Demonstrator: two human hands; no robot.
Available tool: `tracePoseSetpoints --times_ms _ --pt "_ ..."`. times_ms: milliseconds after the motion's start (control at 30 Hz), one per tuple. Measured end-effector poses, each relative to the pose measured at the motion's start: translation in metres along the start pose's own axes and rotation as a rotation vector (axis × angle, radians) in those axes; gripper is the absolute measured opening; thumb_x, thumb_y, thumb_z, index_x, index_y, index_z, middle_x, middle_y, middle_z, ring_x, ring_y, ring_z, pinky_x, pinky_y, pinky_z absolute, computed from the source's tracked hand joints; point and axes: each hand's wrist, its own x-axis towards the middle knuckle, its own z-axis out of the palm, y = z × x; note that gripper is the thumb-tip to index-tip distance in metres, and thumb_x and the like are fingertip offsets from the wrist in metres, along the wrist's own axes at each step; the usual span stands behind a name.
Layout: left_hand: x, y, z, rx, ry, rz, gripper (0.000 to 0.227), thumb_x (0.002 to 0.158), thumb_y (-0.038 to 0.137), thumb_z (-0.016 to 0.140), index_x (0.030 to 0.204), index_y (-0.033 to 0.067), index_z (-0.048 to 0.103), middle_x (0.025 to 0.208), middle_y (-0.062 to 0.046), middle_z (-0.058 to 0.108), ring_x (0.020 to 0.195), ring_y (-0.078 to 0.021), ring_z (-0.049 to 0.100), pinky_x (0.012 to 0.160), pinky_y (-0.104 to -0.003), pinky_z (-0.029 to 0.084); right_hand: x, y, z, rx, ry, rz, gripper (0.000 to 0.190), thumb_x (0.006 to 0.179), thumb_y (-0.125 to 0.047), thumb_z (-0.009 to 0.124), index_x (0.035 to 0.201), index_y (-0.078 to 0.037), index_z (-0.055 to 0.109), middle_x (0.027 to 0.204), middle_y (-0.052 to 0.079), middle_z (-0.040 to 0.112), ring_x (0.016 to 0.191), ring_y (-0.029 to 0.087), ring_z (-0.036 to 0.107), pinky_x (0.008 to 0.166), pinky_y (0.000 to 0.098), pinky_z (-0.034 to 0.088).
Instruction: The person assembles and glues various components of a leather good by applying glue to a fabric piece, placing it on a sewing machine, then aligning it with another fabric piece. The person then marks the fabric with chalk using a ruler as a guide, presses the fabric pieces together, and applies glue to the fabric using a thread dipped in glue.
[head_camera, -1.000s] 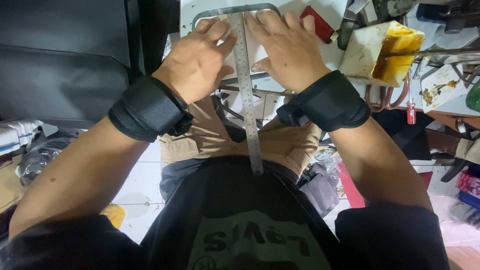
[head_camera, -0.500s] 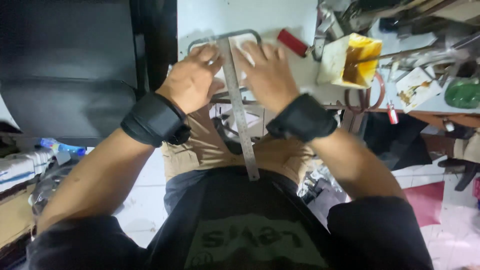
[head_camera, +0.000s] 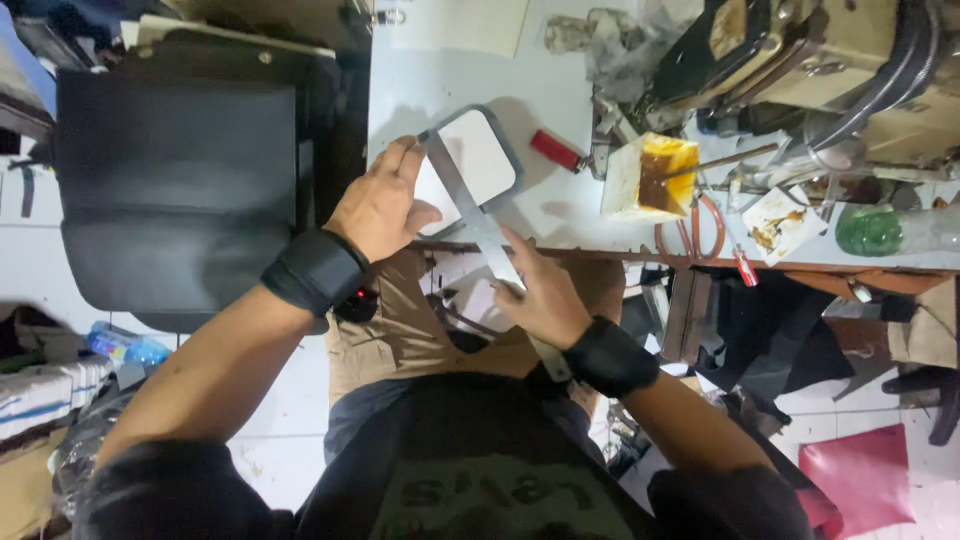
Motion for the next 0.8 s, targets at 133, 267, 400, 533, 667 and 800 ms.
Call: tracePoseSetpoints --times_ms 133,267,400,533,667,800 --pt "-0.002 -0.013 0.008 0.070 -0.005 0.006 0.076 0.080 0.027 0.084 0.137 -0.0098 0.050 0.136 -0.027 0.054 0.124 -0.0422 0.054 0.103 -0.047 0.048 -0.003 0.008 -0.019 0.282 -0.088 0.232 0.082 0.088 -0.011 0.077 0.159 -0.005 0.035 0.101 0.018 0.069 0.087 0.023 0.070 0.080 0.0324 0.058" --pt "-0.004 -0.015 0.017 0.098 0.028 -0.006 0.075 0.082 0.035 0.084 0.138 -0.0061 0.054 0.136 -0.023 0.056 0.122 -0.0400 0.053 0.104 -0.049 0.042 -0.001 0.020 -0.018 0.719 -0.110 0.195 0.077 0.092 -0.004 0.076 0.157 -0.002 0.034 0.105 0.008 0.070 0.093 0.011 0.069 0.083 0.0290 0.057" --pt "0.004 -0.006 0.015 0.072 0.031 -0.087 0.082 0.080 0.040 0.085 0.139 -0.0059 0.053 0.134 -0.023 0.056 0.122 -0.0403 0.052 0.102 -0.050 0.040 -0.003 0.032 -0.007 0.877 -0.138 0.301 0.070 0.096 -0.005 0.072 0.158 -0.001 0.041 0.103 0.008 0.069 0.081 0.011 0.061 0.069 0.0275 0.050" --pt "0.016 -0.007 0.018 0.059 -0.078 -0.234 0.100 0.073 0.042 0.088 0.144 -0.0117 0.044 0.129 -0.028 0.053 0.121 -0.0437 0.051 0.104 -0.048 0.041 0.015 0.019 -0.025 0.538 -0.035 0.348 0.066 0.098 -0.012 0.069 0.158 -0.005 0.041 0.103 0.010 0.071 0.073 0.013 0.066 0.059 0.0264 0.057" --pt "0.023 -0.004 0.007 0.008 -0.150 -0.307 0.117 0.062 0.044 0.093 0.147 -0.0145 0.038 0.128 -0.034 0.051 0.120 -0.0480 0.053 0.107 -0.045 0.045 0.031 0.059 -0.016 0.025 0.205 0.255 0.073 0.097 -0.017 0.073 0.159 -0.003 0.035 0.124 0.023 0.065 0.101 0.028 0.064 0.084 0.0385 0.055" --pt "0.012 -0.004 0.005 0.036 -0.204 -0.322 0.126 0.058 0.051 0.095 0.147 -0.0153 0.036 0.125 -0.035 0.053 0.118 -0.0484 0.055 0.106 -0.047 0.046 0.049 0.078 -0.006 -0.051 0.341 0.045 0.075 0.095 -0.016 0.076 0.156 0.003 0.037 0.138 0.029 0.059 0.128 0.036 0.060 0.106 0.0430 0.051"
